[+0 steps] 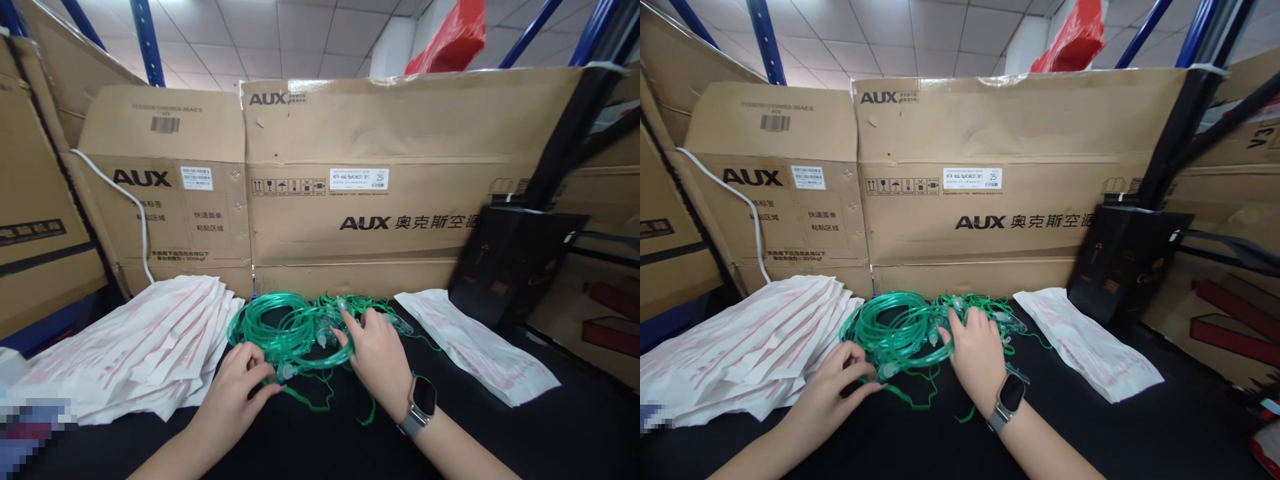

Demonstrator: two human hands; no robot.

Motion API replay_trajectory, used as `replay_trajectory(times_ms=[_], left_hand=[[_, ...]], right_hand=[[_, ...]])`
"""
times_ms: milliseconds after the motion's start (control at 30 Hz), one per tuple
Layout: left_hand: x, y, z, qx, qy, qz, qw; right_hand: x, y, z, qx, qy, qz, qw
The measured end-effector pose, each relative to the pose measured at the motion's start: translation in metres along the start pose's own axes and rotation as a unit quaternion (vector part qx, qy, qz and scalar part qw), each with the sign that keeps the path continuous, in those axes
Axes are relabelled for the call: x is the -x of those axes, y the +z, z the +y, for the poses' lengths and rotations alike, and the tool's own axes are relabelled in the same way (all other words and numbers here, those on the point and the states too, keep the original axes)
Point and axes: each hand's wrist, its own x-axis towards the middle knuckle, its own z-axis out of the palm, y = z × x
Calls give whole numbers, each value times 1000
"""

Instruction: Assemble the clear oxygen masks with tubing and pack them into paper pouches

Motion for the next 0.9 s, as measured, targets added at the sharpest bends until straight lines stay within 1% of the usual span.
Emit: replay_trajectory(times_ms=[67, 100, 133, 167, 200, 233, 300, 367, 467, 500, 533, 567, 600, 633, 700, 733, 767, 800, 833, 900], left_hand=[[2, -1, -2, -62, 26, 54, 996], [3, -2, -3, -83, 25, 76, 993], [3, -2, -5, -97, 17, 96, 991], [3, -3, -7, -107, 8, 112, 988], [3, -3, -9, -113, -1, 125, 986], [3, -4, -11, -115, -8, 136, 984], [2, -4, -13, -109, -22, 150, 982], [1, -5, -13, -94, -37, 158, 982], [0, -7, -11, -63, -63, 171, 981], [0, -7, -11, -53, -73, 179, 980], [0, -8, -10, -39, -83, 186, 978], [0, -8, -10, -21, -95, 194, 976], [-1, -9, -10, 5, -109, 200, 974], [-1, -9, -9, 41, -126, 205, 970], [-2, -8, -7, 140, -164, 205, 955], [-3, -8, -5, 205, -181, 204, 940], [-4, -7, -3, 276, -196, 200, 919], [-6, -7, -1, 349, -207, 198, 892], [-7, -6, 2, 422, -216, 194, 859], [-10, -5, 7, 526, -241, 206, 789]], right_hand=[[2, 1, -1, -11, 55, -59, 997], [2, 2, -2, -47, 81, -93, 991], [3, 5, -2, -108, 102, -127, 981], [3, 8, -2, -192, 118, -161, 961], [3, 12, -2, -291, 125, -192, 929], [2, 14, -2, -393, 130, -217, 884], [1, 16, -2, -568, 130, -252, 773], [0, 13, -3, -686, 128, -265, 666], [0, 3, -4, -792, 138, -287, 521], [-1, 0, -5, -813, 143, -296, 481], [-1, -2, -5, -828, 151, -303, 446], [-1, -2, -5, -840, 162, -304, 420], [-1, -1, -5, -847, 176, -299, 404], [-1, 2, -6, -850, 191, -289, 397], [0, 8, -8, -850, 215, -262, 403], [1, 11, -9, -849, 220, -253, 409], [3, 13, -11, -848, 219, -249, 413], [4, 15, -14, -849, 215, -247, 415], [6, 16, -16, -851, 209, -247, 413], [11, 17, -22, -857, 195, -242, 412]])
